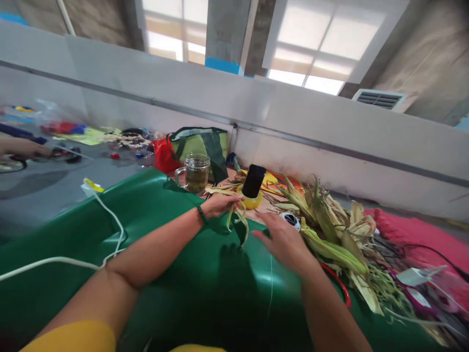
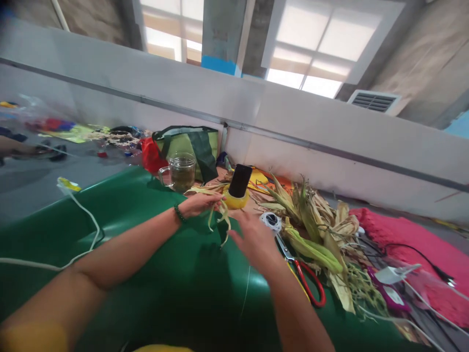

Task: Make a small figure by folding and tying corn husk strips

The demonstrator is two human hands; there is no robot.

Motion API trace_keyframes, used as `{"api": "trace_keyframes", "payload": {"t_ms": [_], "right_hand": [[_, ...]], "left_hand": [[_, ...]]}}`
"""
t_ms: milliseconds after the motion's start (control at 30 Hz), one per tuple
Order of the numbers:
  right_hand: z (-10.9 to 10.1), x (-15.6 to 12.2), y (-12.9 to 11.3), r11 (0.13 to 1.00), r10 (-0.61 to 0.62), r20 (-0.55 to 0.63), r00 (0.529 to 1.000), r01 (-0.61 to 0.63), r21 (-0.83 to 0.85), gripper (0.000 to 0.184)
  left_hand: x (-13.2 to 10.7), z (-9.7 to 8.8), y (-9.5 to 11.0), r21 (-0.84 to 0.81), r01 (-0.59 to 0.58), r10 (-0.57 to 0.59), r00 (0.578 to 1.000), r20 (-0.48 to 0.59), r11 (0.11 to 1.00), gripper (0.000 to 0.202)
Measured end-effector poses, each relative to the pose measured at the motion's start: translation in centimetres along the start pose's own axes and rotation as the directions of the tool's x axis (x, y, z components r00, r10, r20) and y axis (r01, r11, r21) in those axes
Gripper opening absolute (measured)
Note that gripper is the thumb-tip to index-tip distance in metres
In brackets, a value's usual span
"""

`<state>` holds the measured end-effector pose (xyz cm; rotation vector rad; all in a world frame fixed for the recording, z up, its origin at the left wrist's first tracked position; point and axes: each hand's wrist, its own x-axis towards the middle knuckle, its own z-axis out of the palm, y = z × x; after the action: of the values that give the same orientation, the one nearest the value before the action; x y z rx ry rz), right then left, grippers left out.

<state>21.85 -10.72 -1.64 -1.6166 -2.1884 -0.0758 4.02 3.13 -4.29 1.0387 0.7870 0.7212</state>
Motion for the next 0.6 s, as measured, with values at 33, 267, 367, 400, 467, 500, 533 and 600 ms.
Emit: {"api": "trace_keyframes", "payload": {"t_ms": [33, 267, 367, 400, 467, 500, 533, 600], "right_hand": [[0.3, 0.2, -1.6, 0.994, -0.085, 0.017, 0.996, 0.083, 0.075, 0.021], [4.0, 5.9, -1.6, 0.878, 0.214, -0.448, 0.868, 0.030, 0.477, 0.036], [5.7, 6.7, 0.5, 0.789, 0.299, -0.327, 0.896, -0.039, 0.613, 0.039], [6.0, 6.6, 0.8, 0.757, 0.300, -0.272, 0.914, -0.056, 0.651, 0.038], [6.5, 6.4, 1.1, 0.682, 0.286, -0.165, 0.944, -0.080, 0.727, 0.036], [6.6, 6.3, 1.2, 0.640, 0.277, -0.117, 0.954, -0.092, 0.763, 0.037], [6.5, 6.2, 1.1, 0.598, 0.266, -0.071, 0.961, -0.108, 0.794, 0.037], [6.3, 6.1, 1.2, 0.545, 0.248, -0.006, 0.969, -0.134, 0.828, 0.038]], "left_hand": [[0.0, -0.2, -0.1, -0.001, -0.009, 0.009, 1.000, 0.012, 1.000, 0.008], [-0.5, -0.9, -0.2, 0.035, -0.068, 0.064, 0.992, 0.106, 0.997, 0.025], [-0.7, -0.7, -0.3, 0.010, -0.067, 0.065, 0.989, 0.134, 0.998, 0.030], [-0.8, -0.6, -0.3, 0.002, -0.068, 0.067, 0.989, 0.135, 0.998, 0.030], [-0.9, -0.4, -0.3, 0.014, -0.087, 0.084, 0.987, 0.136, 0.996, 0.031], [-1.0, -0.3, -0.2, 0.040, -0.110, 0.104, 0.985, 0.139, 0.993, 0.031], [-1.1, -0.3, -0.2, 0.082, -0.141, 0.128, 0.981, 0.145, 0.987, 0.032], [-1.3, -0.3, 0.0, 0.177, -0.208, 0.181, 0.970, 0.162, 0.962, 0.032]]}}
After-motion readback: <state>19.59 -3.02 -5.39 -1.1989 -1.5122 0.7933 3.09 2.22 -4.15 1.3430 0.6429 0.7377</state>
